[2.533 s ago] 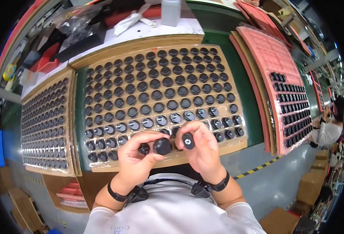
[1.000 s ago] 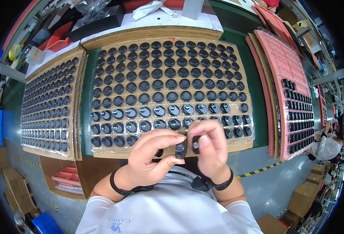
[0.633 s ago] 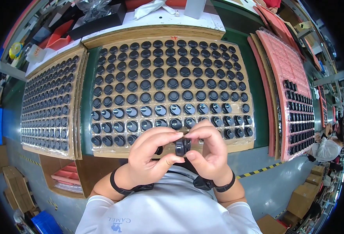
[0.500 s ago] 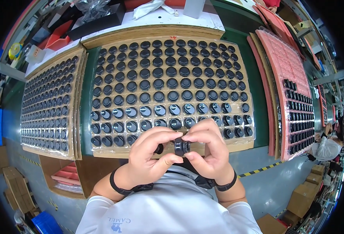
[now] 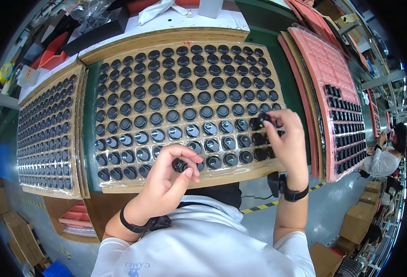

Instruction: Assembling small electronic components into trays at a manufacturing station.

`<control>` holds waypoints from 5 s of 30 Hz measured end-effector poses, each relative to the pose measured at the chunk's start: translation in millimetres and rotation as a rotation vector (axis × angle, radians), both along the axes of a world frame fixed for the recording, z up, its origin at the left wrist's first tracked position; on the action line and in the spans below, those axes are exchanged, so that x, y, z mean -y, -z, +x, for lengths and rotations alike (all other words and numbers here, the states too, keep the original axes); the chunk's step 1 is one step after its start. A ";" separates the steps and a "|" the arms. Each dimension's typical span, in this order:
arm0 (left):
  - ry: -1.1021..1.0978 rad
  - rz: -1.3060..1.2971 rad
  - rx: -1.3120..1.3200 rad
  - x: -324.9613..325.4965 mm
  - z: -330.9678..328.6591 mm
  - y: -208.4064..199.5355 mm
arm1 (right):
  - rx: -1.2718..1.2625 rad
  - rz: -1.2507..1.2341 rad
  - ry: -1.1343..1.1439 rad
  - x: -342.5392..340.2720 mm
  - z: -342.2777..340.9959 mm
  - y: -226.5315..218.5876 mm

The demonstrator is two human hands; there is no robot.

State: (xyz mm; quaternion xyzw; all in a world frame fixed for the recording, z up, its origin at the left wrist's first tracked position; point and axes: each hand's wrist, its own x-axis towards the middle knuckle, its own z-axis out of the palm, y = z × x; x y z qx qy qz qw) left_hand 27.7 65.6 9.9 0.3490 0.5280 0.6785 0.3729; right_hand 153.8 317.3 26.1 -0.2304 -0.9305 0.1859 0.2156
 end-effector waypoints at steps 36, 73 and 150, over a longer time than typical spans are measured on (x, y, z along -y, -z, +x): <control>0.101 -0.038 0.113 -3.2 3.9 -9.2 | -0.284 -0.833 -0.162 48.1 -4.9 -5.6; 0.040 -0.066 0.042 14.1 -6.0 1.6 | -0.308 -0.134 -0.721 93.7 -22.3 -15.4; -0.252 0.111 -0.600 9.8 -5.1 -4.5 | -0.477 -1.013 -0.572 118.3 -27.0 16.0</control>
